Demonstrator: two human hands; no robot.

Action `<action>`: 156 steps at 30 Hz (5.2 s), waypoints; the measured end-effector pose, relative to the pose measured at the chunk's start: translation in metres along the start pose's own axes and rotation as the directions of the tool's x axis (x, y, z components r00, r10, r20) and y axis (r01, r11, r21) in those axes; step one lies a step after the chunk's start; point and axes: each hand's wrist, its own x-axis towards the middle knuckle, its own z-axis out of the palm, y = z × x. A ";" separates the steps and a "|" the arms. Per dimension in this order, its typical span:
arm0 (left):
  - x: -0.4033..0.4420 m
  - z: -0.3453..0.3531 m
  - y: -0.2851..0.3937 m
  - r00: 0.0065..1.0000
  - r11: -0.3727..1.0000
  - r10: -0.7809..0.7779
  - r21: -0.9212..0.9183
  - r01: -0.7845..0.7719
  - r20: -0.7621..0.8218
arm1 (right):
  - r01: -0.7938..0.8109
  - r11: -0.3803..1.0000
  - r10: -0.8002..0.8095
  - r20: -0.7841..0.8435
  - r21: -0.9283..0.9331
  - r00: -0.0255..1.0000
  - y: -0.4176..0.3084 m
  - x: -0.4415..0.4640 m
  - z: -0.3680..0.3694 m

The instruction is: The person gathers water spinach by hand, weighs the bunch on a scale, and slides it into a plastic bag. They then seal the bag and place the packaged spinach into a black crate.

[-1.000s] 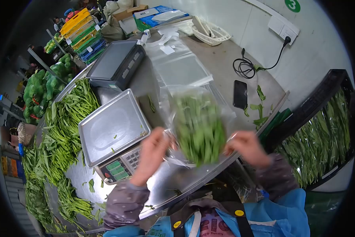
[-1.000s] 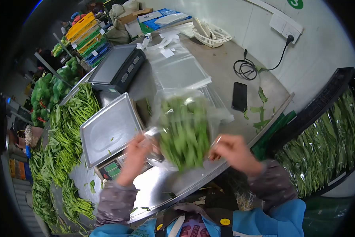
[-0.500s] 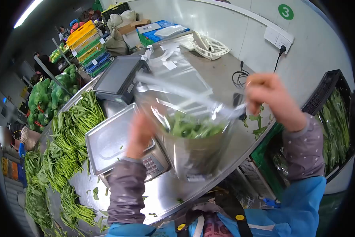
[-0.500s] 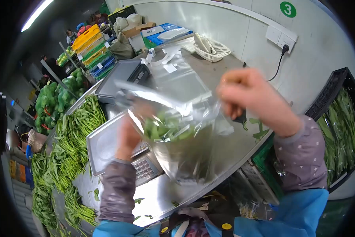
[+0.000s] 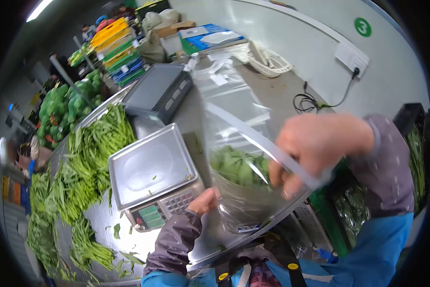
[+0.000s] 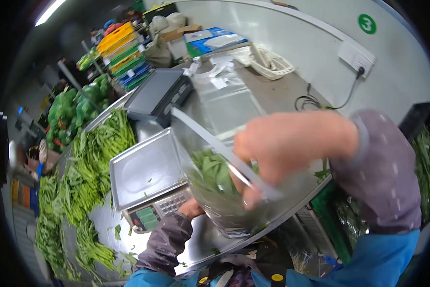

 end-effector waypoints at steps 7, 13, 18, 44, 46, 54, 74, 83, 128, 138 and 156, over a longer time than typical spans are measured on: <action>-0.020 0.019 -0.016 0.987 0.995 -0.101 -0.024 0.098 -0.129 | -0.220 0.852 -0.227 -0.714 -0.476 0.663 -0.007 -0.052 -0.056; -0.008 0.015 -0.067 0.971 0.915 -0.079 -0.403 -0.020 -0.227 | -0.485 0.874 -0.035 -0.993 0.025 -0.113 0.001 -0.161 -0.112; -0.020 0.034 -0.064 0.951 0.935 -0.026 -0.344 -0.086 -0.308 | -0.654 0.732 -0.098 -0.980 -0.188 0.173 0.163 -0.125 0.001; -0.005 0.122 0.056 0.975 0.977 0.195 0.112 -0.184 -0.104 | 0.681 0.271 0.554 -0.689 0.680 0.467 0.186 0.022 0.204; -0.009 0.113 0.042 0.982 0.985 0.152 0.093 -0.142 -0.111 | 0.582 0.470 0.587 -0.727 0.664 0.355 0.189 0.022 0.213; -0.004 0.082 -0.017 0.989 0.979 -0.082 -0.197 0.056 -0.126 | 0.478 0.335 0.707 -0.552 0.812 0.442 0.217 0.029 0.260; -0.020 0.045 -0.040 0.993 0.990 -0.114 0.088 0.112 0.015 | 0.361 0.610 0.586 -0.708 0.706 0.393 0.191 0.017 0.287; -0.031 0.035 0.011 0.990 0.958 -0.095 0.280 0.061 0.107 | 0.394 0.567 0.591 -0.691 0.723 0.417 0.171 0.031 0.296; -0.089 0.052 -0.106 0.641 -0.007 0.714 0.912 0.410 -0.282 | -0.199 0.188 0.400 0.110 0.962 0.910 0.314 -0.068 0.172; -0.087 0.050 -0.105 0.636 -0.024 0.724 0.912 0.410 -0.267 | -0.049 0.098 0.665 -0.029 0.994 0.747 0.338 -0.046 0.171; -0.086 0.051 -0.102 0.647 -0.007 0.707 0.913 0.409 -0.285 | 0.252 -0.544 0.364 -0.046 0.800 0.930 0.320 -0.020 0.170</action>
